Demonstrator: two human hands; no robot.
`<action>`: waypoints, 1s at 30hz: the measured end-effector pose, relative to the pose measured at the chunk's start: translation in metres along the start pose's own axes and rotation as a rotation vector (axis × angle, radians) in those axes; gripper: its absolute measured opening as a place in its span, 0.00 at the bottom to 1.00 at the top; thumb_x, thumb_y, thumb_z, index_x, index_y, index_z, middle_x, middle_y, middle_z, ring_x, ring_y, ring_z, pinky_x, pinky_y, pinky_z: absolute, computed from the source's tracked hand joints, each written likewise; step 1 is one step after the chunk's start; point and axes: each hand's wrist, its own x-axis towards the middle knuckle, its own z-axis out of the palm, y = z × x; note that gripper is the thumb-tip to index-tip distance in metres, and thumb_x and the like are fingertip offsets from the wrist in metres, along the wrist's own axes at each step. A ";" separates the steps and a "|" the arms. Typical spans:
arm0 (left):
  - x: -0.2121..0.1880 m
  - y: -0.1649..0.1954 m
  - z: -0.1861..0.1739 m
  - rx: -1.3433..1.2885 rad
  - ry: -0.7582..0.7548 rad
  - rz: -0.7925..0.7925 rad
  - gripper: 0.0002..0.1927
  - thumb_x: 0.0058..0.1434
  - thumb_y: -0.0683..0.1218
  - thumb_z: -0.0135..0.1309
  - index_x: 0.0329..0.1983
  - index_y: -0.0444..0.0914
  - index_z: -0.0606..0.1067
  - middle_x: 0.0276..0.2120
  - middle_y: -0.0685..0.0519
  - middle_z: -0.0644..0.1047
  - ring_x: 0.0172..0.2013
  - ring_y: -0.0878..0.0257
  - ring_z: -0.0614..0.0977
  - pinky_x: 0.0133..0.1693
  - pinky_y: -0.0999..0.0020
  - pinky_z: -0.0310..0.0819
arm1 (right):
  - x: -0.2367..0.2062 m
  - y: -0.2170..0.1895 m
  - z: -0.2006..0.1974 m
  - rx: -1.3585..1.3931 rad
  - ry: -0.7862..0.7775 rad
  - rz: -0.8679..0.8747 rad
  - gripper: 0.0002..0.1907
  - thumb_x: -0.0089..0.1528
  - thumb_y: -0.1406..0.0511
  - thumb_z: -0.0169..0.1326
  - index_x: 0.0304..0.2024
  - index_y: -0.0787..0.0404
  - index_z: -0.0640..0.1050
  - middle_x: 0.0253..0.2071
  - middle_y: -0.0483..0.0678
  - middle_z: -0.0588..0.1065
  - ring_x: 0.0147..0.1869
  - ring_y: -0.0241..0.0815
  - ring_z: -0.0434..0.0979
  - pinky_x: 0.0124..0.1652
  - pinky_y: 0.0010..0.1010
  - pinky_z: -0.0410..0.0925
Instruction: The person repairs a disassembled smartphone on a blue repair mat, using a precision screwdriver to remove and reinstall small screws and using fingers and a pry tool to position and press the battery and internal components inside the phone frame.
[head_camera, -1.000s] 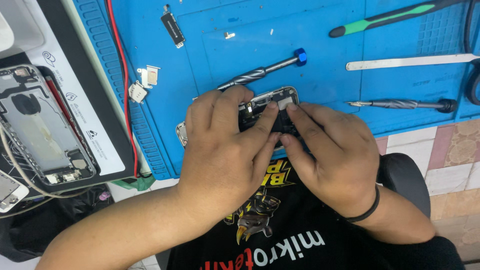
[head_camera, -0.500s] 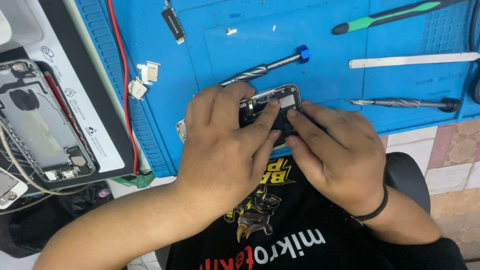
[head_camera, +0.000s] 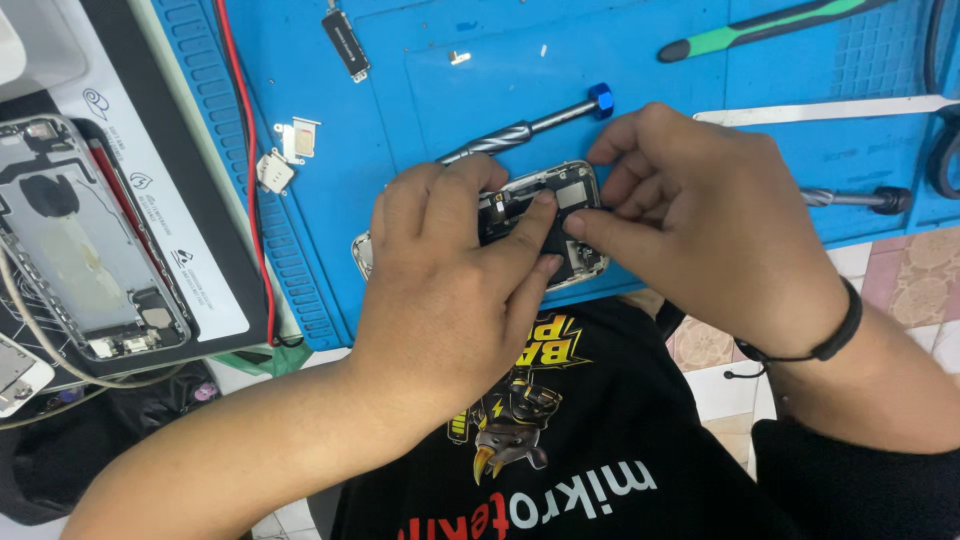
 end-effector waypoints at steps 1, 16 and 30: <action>0.000 -0.001 0.000 -0.012 0.006 -0.004 0.18 0.63 0.47 0.63 0.56 0.38 0.82 0.57 0.41 0.70 0.58 0.42 0.68 0.60 0.50 0.63 | 0.003 -0.003 -0.001 -0.024 -0.027 0.020 0.20 0.54 0.66 0.70 0.45 0.65 0.77 0.31 0.46 0.81 0.33 0.33 0.83 0.30 0.23 0.74; 0.000 -0.009 0.000 -0.012 0.012 -0.008 0.19 0.63 0.48 0.63 0.55 0.37 0.82 0.58 0.40 0.69 0.58 0.42 0.67 0.59 0.51 0.64 | 0.022 -0.015 -0.003 -0.144 -0.068 0.014 0.18 0.54 0.64 0.71 0.39 0.65 0.77 0.26 0.46 0.79 0.28 0.34 0.81 0.27 0.25 0.71; -0.003 -0.009 -0.004 -0.036 -0.016 -0.002 0.23 0.60 0.50 0.65 0.57 0.37 0.80 0.59 0.41 0.68 0.59 0.43 0.67 0.59 0.49 0.62 | -0.017 -0.004 0.002 -0.074 0.122 -0.097 0.11 0.62 0.71 0.62 0.47 0.67 0.79 0.39 0.51 0.81 0.41 0.38 0.85 0.39 0.26 0.75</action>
